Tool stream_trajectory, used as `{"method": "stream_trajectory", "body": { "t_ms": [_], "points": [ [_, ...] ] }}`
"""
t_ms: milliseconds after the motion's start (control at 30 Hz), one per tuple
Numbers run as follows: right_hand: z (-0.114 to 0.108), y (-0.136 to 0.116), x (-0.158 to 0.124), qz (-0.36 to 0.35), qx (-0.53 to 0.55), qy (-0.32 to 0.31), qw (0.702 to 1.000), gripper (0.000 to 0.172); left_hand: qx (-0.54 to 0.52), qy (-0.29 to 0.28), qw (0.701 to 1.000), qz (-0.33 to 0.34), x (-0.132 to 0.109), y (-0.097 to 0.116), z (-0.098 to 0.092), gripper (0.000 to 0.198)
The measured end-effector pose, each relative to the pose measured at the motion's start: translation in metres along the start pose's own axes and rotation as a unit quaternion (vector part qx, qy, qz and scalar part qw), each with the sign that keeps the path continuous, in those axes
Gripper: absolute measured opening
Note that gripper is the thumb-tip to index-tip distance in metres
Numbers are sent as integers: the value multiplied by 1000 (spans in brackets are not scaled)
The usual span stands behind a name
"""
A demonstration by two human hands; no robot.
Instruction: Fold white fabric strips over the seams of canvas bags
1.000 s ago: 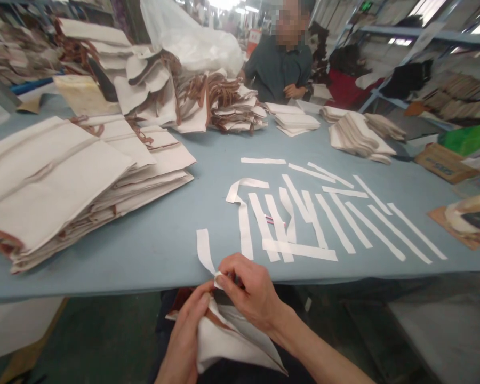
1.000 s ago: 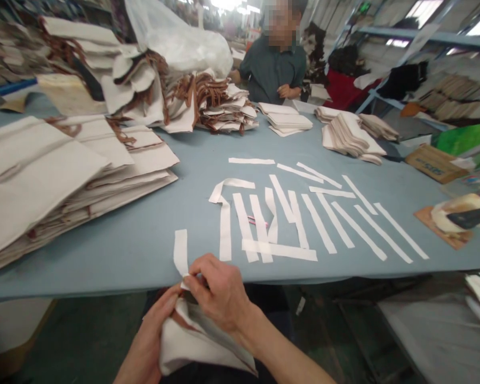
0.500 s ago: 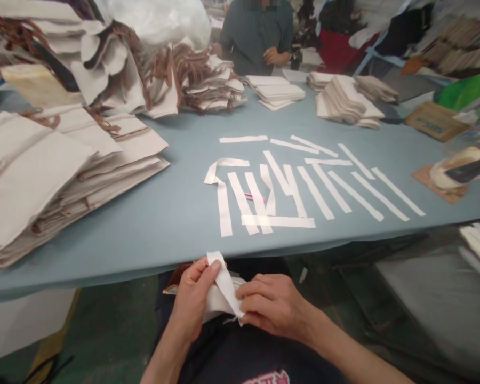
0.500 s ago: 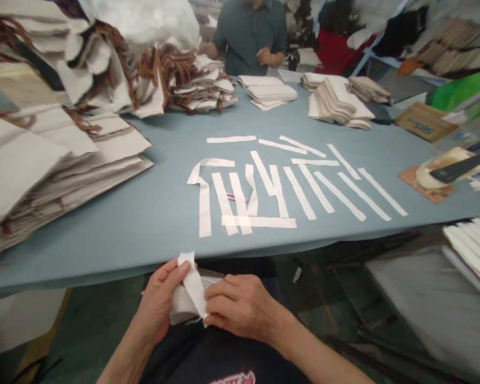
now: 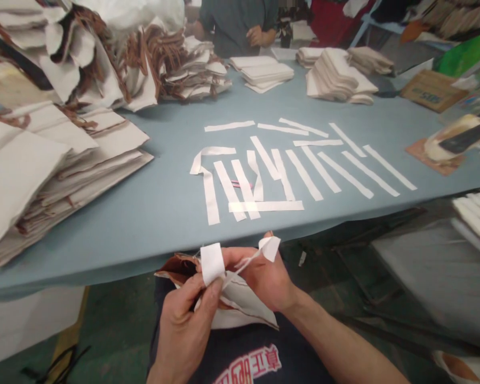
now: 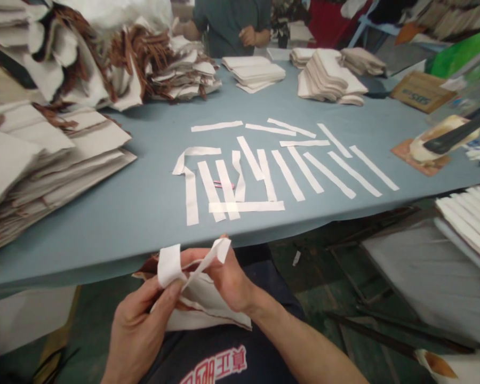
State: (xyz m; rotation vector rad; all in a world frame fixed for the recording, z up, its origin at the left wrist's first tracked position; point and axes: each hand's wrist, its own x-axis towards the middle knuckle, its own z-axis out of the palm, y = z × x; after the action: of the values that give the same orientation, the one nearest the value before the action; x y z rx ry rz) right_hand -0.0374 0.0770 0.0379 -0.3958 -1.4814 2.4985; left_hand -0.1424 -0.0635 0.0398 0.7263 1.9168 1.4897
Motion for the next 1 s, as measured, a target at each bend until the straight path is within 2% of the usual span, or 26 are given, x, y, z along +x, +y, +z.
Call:
{"method": "stream_trajectory", "body": {
  "t_ms": [67, 133, 267, 333, 467, 533, 567, 633, 700, 767, 867, 933, 1000],
  "points": [
    [-3, -3, -2, 5, 42, -23, 999, 88, -7, 29, 999, 13, -2, -4, -3, 21],
    [-10, -5, -8, -27, 31, -18, 999, 67, -15, 64, 998, 8, -3, -9, -6, 20],
    [-32, 4, -31, -41, 50, -18, 998, 65, -25, 123, 992, -31, -4, -14, -13, 23],
    [-40, 15, -45, -5, 59, 12, 998, 54, -35, 122, 991, -42, -3, -15, -16, 26],
    [-44, 31, -73, 81, 7, 51, 995, 23, -80, 86, 990, -75, 2, -22, -21, 28],
    [-45, 30, -83, 98, -52, 48, 993, 9, -116, 84, 985, -94, 4, -26, -22, 31],
    [-47, 27, -88, 111, -115, 43, 986, 7, -132, 85, 982, -101, 5, -28, -22, 33],
    [-54, 20, -95, 157, -277, 32, 947, 17, -156, 81, 978, -114, 5, -29, -21, 37],
    [-65, 13, -99, 184, -399, 50, 897, 19, -183, 70, 972, -131, 3, -27, -20, 39],
    [-73, 6, -97, 164, -415, 106, 889, 16, -207, 55, 966, -147, 2, -24, -19, 41],
    [-69, -2, -80, 74, -375, 192, 904, 28, -237, 35, 957, -166, 0, -20, -17, 46],
    [-57, -7, -61, 5, -348, 200, 916, 27, -248, 22, 953, -174, 1, -16, -15, 48],
    [-42, -12, -39, -70, -321, 160, 931, 31, -254, 8, 950, -179, 2, -13, -14, 49]
  ]
}}
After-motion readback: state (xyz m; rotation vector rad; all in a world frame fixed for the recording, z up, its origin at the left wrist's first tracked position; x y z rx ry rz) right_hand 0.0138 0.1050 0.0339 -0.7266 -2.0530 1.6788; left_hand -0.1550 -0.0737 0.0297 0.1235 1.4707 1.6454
